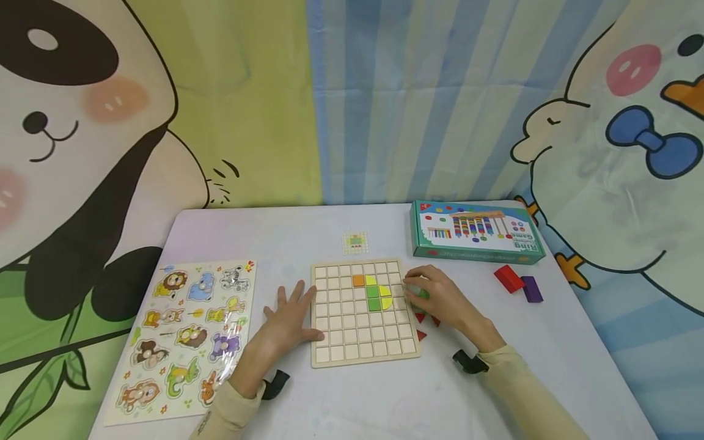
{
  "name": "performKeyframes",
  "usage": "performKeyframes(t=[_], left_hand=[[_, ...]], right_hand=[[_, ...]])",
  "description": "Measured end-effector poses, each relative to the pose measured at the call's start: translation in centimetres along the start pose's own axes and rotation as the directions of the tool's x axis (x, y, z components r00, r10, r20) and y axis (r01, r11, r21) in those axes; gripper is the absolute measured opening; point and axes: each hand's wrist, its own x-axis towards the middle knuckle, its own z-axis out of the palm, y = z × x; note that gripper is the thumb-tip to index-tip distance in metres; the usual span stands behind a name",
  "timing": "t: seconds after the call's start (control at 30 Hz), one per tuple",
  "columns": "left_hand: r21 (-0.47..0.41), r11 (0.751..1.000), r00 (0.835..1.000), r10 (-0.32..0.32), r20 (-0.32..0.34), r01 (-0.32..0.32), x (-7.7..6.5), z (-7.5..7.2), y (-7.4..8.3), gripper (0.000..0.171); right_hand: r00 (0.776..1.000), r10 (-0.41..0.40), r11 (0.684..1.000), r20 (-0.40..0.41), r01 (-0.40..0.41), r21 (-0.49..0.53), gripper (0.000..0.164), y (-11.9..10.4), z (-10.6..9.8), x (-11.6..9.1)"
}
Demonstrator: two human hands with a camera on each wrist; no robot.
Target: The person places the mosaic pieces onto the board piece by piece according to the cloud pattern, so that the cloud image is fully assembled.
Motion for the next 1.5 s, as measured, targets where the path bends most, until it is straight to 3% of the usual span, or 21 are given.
performKeyframes(t=[0.4,0.67,0.9,1.5], left_hand=[[-0.003,1.000,1.000,-0.004,0.003,0.004,0.0,-0.4,-0.1,0.102],[-0.001,1.000,1.000,-0.009,0.006,0.009,0.0,-0.4,-0.2,0.103],[-0.009,1.000,1.000,-0.015,0.013,0.015,0.1,-0.3,-0.1,0.104],[0.011,1.000,1.000,0.002,0.010,-0.003,0.1,0.0,-0.2,0.103]], right_hand=[[0.992,0.112,0.993,-0.063,-0.114,-0.025,0.033,2.3,-1.5,-2.8],[0.975,0.219,0.975,-0.023,-0.220,-0.040,0.031,3.0,-1.6,-4.6],[0.939,0.338,0.941,0.059,-0.334,-0.057,0.033,3.1,-1.4,-5.3],[0.929,0.365,0.931,0.066,-0.362,-0.057,0.032,3.2,-1.3,-5.9]])
